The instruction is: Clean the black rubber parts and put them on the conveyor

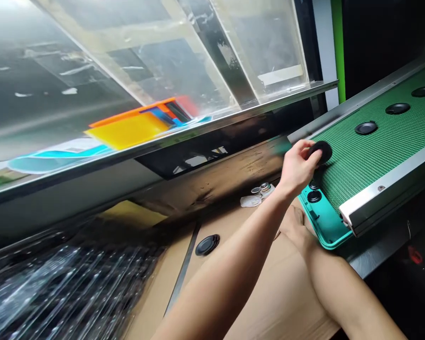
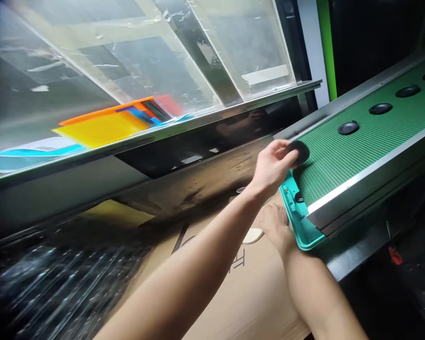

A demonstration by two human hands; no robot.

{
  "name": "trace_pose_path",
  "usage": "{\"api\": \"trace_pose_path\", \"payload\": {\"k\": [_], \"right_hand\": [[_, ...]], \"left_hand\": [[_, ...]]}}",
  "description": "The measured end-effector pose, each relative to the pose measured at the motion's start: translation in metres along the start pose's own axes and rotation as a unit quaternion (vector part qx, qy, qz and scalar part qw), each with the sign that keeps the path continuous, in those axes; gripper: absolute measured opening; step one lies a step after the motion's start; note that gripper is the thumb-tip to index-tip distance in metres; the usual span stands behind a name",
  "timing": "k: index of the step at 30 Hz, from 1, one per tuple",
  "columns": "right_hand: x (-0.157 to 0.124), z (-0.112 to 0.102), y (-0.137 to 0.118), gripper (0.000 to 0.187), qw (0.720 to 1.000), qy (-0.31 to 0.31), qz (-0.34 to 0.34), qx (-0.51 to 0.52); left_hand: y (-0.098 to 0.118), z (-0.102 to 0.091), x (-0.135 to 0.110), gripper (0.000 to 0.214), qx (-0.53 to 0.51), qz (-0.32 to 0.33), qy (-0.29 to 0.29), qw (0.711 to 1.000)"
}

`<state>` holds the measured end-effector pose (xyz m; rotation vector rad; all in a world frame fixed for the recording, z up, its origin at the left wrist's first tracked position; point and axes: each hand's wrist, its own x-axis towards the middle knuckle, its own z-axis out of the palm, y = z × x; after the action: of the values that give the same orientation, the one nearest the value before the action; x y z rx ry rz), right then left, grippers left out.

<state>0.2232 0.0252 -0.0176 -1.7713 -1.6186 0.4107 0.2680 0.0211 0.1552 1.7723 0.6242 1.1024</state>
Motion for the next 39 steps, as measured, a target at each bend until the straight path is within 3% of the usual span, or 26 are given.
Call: {"api": "trace_pose_path", "payload": {"k": [3, 7, 9, 12, 15, 18, 21, 24, 27, 29, 31, 35, 39], "right_hand": [[-0.001, 0.004, 0.001, 0.024, 0.997, 0.008, 0.018, -0.069], [-0.003, 0.003, 0.002, 0.028, 0.995, 0.012, 0.025, -0.100], [-0.003, 0.001, 0.002, 0.028, 0.993, 0.011, 0.025, -0.117], [-0.003, -0.002, 0.001, 0.027, 0.990, 0.005, 0.022, -0.140], [-0.004, -0.005, -0.001, 0.027, 0.986, -0.005, 0.023, -0.166], [-0.003, -0.006, -0.001, 0.027, 0.982, -0.004, 0.011, -0.189], [-0.004, -0.009, -0.005, 0.031, 0.977, -0.004, -0.018, -0.211], [-0.010, -0.013, -0.015, 0.043, 0.968, -0.025, -0.112, -0.222], [-0.019, -0.017, -0.029, 0.050, 0.941, -0.125, -0.228, -0.215], [-0.023, -0.018, -0.036, 0.043, 0.929, -0.164, -0.259, -0.207], [-0.024, -0.016, -0.042, 0.036, 0.942, -0.128, -0.252, -0.183], [-0.030, -0.003, -0.053, 0.036, 0.967, 0.011, -0.245, -0.073], [-0.054, 0.023, -0.068, 0.039, 0.959, 0.008, -0.280, -0.046]], "left_hand": [[-0.018, -0.058, -0.057, 0.036, -0.151, -0.096, 0.054, 0.982], [-0.067, -0.139, -0.137, 0.024, -0.312, -0.241, 0.172, 0.903], [-0.090, -0.168, -0.169, 0.018, -0.386, -0.264, 0.205, 0.859], [-0.111, -0.192, -0.198, 0.014, -0.448, -0.291, 0.275, 0.800], [-0.117, -0.201, -0.205, 0.020, -0.448, -0.309, 0.291, 0.787], [-0.118, -0.208, -0.205, 0.027, -0.453, -0.295, 0.248, 0.804], [-0.117, -0.214, -0.205, 0.035, -0.505, -0.296, 0.208, 0.783], [-0.116, -0.218, -0.205, 0.041, -0.546, -0.300, 0.187, 0.760], [-0.116, -0.221, -0.204, 0.039, -0.544, -0.301, 0.187, 0.761], [-0.116, -0.222, -0.203, 0.038, -0.540, -0.295, 0.191, 0.765], [-0.117, -0.222, -0.202, 0.040, -0.539, -0.289, 0.200, 0.766], [-0.119, -0.213, -0.200, 0.037, -0.528, -0.284, 0.207, 0.773], [-0.116, -0.204, -0.198, 0.034, -0.531, -0.289, 0.206, 0.769]]}}
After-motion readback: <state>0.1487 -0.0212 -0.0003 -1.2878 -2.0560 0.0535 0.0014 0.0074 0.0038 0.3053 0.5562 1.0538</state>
